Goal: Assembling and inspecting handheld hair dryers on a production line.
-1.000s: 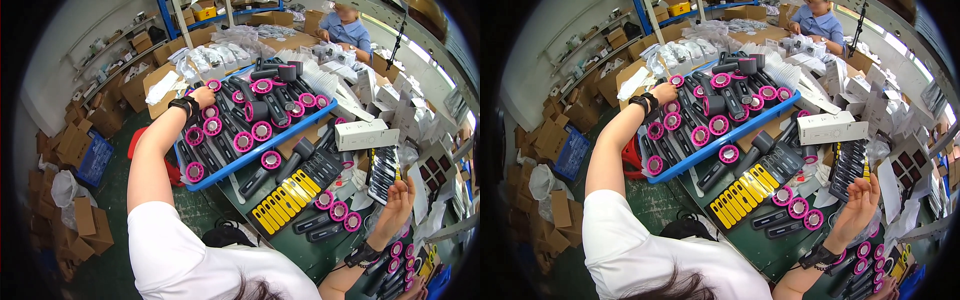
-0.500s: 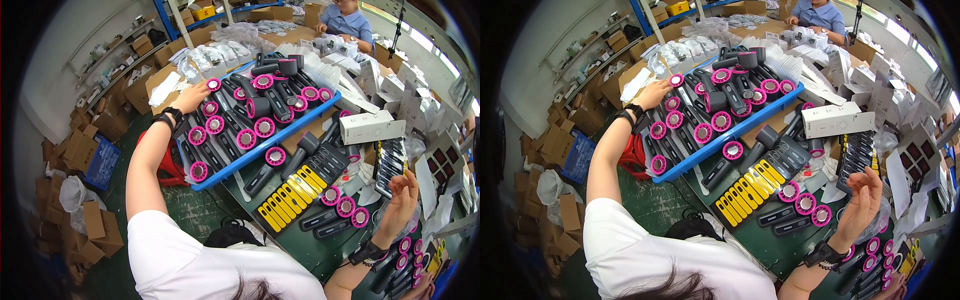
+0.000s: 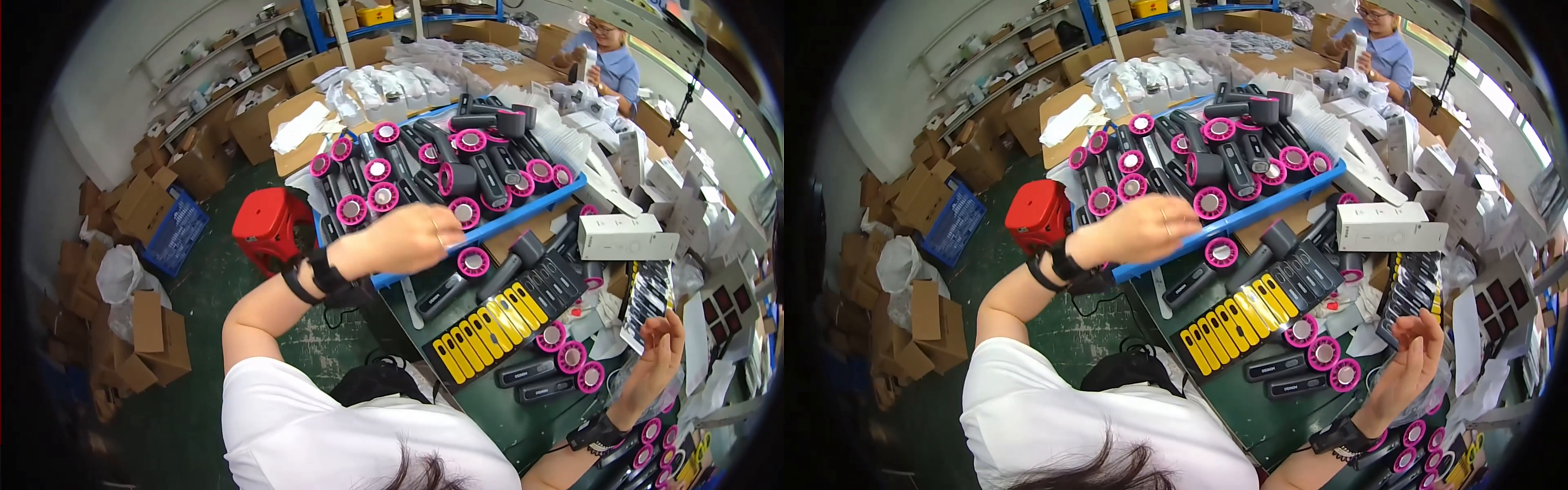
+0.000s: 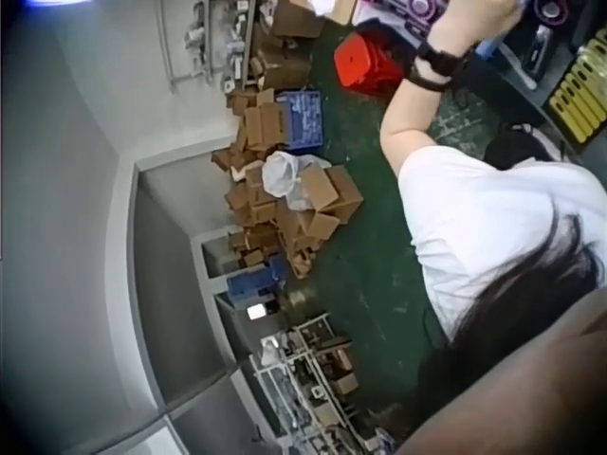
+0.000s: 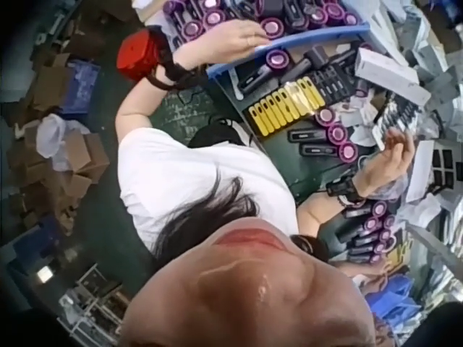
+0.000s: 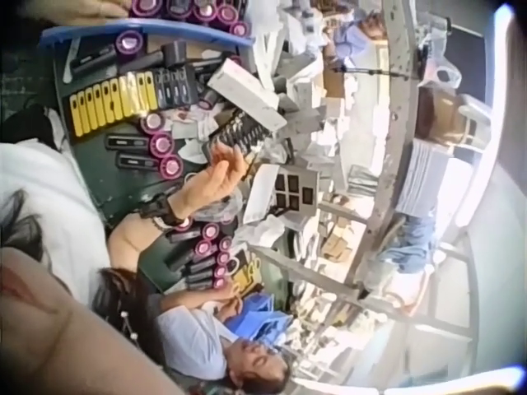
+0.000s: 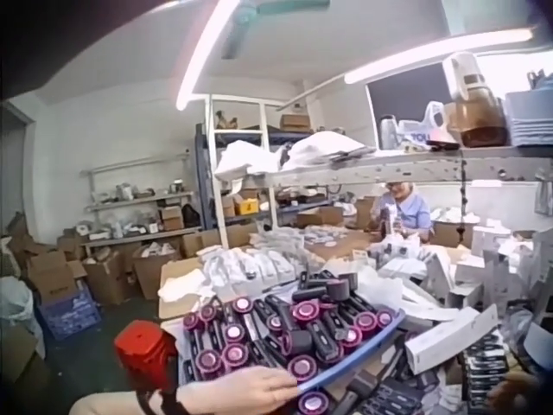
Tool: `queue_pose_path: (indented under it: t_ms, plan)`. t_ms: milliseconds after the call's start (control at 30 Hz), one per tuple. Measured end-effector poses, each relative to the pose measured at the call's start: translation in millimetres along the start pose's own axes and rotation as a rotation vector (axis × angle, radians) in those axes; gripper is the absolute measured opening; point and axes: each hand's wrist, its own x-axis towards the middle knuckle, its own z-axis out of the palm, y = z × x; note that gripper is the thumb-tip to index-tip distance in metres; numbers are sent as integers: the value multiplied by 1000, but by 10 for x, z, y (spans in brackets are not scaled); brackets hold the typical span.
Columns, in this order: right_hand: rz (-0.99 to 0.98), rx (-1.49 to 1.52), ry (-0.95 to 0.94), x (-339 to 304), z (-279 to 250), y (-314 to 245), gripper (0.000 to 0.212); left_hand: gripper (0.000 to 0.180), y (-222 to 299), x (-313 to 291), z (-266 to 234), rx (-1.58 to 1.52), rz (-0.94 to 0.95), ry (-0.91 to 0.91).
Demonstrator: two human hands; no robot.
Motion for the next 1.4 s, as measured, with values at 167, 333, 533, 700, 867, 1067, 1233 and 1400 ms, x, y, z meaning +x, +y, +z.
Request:
queue_pose_path:
  t_ms: [167, 333, 533, 700, 867, 1067, 1233, 1400]
  plan:
    - [-8, -99, 32, -69, -159, 3, 31, 37, 580, 216, 168, -197, 17, -95]
    - [-17, -97, 10, 175, -93, 132, 32, 49, 716, 501, 649, -362, -376, -223]
    - [78, -60, -91, 339, -30, 246, 31, 61, 509, 589, 1241, -559, -521, -217]
    - [188, -281, -341, 482, 45, 545, 33, 60, 577, 802, 1339, -621, -542, -174]
    - [117, -499, -392, 387, 106, 1075, 37, 58, 685, 764, 1450, -565, -459, -152]
    - [190, -489, -657, 273, 350, 1145, 36, 57, 661, 683, 1443, -643, -470, -131]
    - [212, -371, -502, 256, 382, 1313, 31, 59, 613, 667, 1452, -661, -486, -155]
    - [252, -261, -234, 359, 394, 1085, 25, 53, 513, 844, 1321, -805, -618, -72]
